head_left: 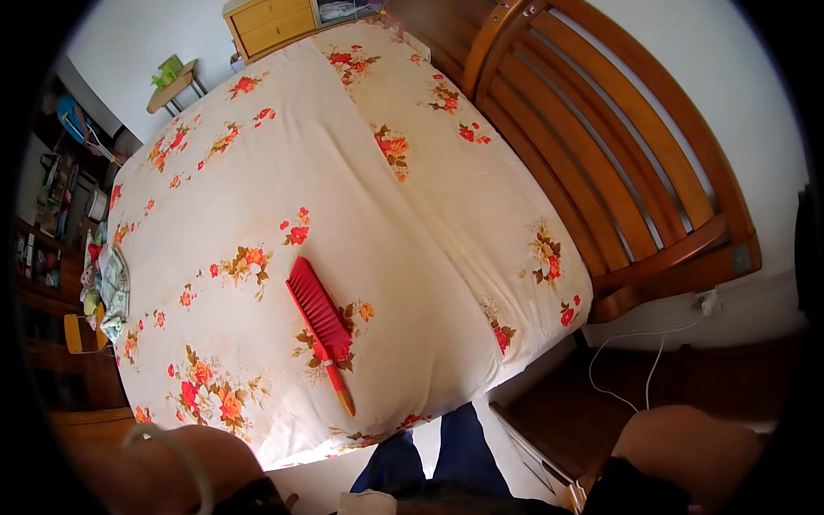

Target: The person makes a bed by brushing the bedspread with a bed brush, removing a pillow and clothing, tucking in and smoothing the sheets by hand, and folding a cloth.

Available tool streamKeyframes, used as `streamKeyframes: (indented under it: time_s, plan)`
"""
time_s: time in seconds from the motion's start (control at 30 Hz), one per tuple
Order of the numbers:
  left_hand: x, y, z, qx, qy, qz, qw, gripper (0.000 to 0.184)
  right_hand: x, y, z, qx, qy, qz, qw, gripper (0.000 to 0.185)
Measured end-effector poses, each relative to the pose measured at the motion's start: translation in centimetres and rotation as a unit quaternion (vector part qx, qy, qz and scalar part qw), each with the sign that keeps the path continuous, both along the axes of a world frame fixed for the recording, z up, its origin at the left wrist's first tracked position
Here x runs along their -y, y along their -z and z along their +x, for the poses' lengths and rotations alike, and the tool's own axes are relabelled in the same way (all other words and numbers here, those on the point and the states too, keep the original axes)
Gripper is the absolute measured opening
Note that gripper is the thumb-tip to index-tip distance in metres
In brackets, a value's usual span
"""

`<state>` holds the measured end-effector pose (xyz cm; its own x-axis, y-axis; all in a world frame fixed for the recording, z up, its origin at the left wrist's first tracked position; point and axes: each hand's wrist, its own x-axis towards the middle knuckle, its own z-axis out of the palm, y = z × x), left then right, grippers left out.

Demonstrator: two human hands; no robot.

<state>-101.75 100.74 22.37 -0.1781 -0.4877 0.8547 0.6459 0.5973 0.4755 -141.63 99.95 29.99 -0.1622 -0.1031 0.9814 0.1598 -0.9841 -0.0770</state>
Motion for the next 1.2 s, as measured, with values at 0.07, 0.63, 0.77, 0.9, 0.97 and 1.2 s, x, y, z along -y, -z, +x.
streamKeyframes:
  time_s: [0.07, 0.63, 0.77, 0.9, 0.97, 1.2]
  plan:
    - [2.7, 4.3, 0.7, -0.110, -0.147, 0.131, 0.974, 0.054, 2.8, 4.6, 0.1, 0.024, 0.009, 0.128, 0.991, 0.049]
    - [-3.7, 51.5, -0.7, 0.240, -0.391, 0.788, 0.410, 0.032, -7.0, 52.2, 2.2, -0.417, -0.114, 0.802, 0.411, 0.029]
    - [-1.0, 51.9, -3.8, 0.235, -0.426, 0.676, 0.554, 0.033, -1.5, 53.9, 1.7, -0.427, -0.003, 0.736, 0.526, 0.028]
    - [0.9, 53.5, -5.4, 0.360, -0.479, 0.628, 0.497, 0.044, 6.7, 55.7, -0.5, -0.437, 0.187, 0.606, 0.638, 0.023]
    - [2.9, 51.0, -7.2, 0.314, -0.499, 0.636, 0.498, 0.046, 11.1, 55.3, -1.5, -0.466, 0.252, 0.560, 0.637, 0.027]
    - [3.9, 53.2, -6.8, 0.383, -0.542, 0.600, 0.446, 0.059, 23.8, 57.4, 2.3, -0.517, 0.337, 0.517, 0.593, 0.039]
